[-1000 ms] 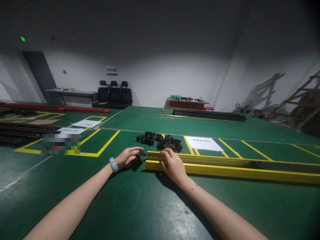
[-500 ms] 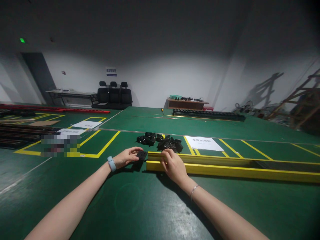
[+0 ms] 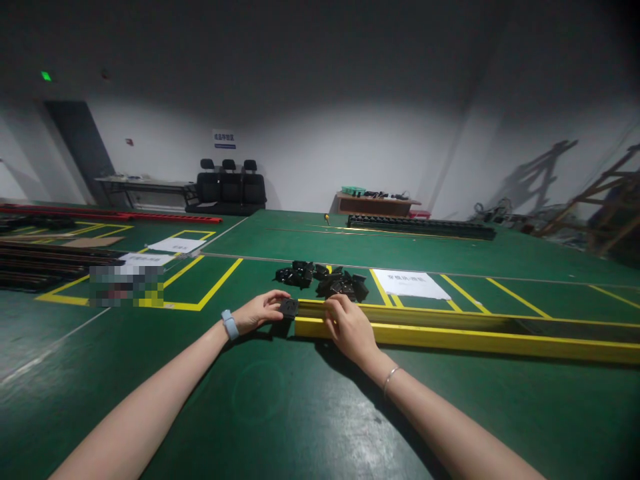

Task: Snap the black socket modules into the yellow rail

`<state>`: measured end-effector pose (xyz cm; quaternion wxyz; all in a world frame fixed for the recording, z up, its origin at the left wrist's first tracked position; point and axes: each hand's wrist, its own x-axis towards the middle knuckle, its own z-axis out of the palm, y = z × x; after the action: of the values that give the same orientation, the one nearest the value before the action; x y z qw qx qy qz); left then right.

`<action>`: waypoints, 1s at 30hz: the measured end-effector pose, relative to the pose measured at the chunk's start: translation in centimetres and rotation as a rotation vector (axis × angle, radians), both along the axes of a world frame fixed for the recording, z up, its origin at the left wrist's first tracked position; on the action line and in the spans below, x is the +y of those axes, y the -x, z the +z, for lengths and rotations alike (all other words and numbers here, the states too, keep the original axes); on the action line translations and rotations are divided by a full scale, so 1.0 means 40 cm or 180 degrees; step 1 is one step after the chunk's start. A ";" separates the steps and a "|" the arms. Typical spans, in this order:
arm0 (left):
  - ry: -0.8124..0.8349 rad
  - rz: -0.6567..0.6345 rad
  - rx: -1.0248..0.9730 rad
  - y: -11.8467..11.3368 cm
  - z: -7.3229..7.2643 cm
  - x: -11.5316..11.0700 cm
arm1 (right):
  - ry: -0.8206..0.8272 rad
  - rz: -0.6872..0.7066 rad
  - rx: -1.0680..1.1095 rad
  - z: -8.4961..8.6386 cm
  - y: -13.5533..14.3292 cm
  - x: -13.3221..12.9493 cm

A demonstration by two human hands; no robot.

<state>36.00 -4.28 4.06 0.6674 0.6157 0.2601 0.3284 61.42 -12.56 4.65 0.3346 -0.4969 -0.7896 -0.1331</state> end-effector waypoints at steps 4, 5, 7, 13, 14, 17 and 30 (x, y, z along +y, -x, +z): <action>-0.0070 0.0010 0.0085 -0.001 -0.004 -0.001 | -0.0011 -0.0014 0.0008 -0.001 0.002 -0.001; -0.0080 0.0013 0.0084 -0.003 -0.005 -0.002 | -0.0013 -0.0011 0.0007 -0.001 0.002 -0.001; -0.0080 -0.0001 0.0074 -0.009 -0.009 -0.005 | -0.0012 -0.0012 0.0004 -0.001 0.002 -0.001; -0.0091 0.0103 0.0088 -0.034 -0.026 -0.007 | 0.0015 -0.0013 0.0031 -0.002 0.003 -0.003; -0.0111 0.0130 0.0156 -0.036 -0.029 -0.005 | 0.0011 0.0013 0.0069 -0.001 0.005 -0.005; -0.0305 0.0260 0.0477 -0.037 -0.029 -0.001 | -0.0015 0.0032 0.0315 0.009 0.006 -0.001; -0.0717 0.0212 0.0894 -0.032 -0.003 -0.006 | 0.1775 -0.1925 0.0449 0.058 -0.214 0.246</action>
<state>37.30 -4.53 3.95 0.5401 0.7174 0.3326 0.2882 69.99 -2.73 6.97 0.1864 -0.7859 -0.5890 0.0279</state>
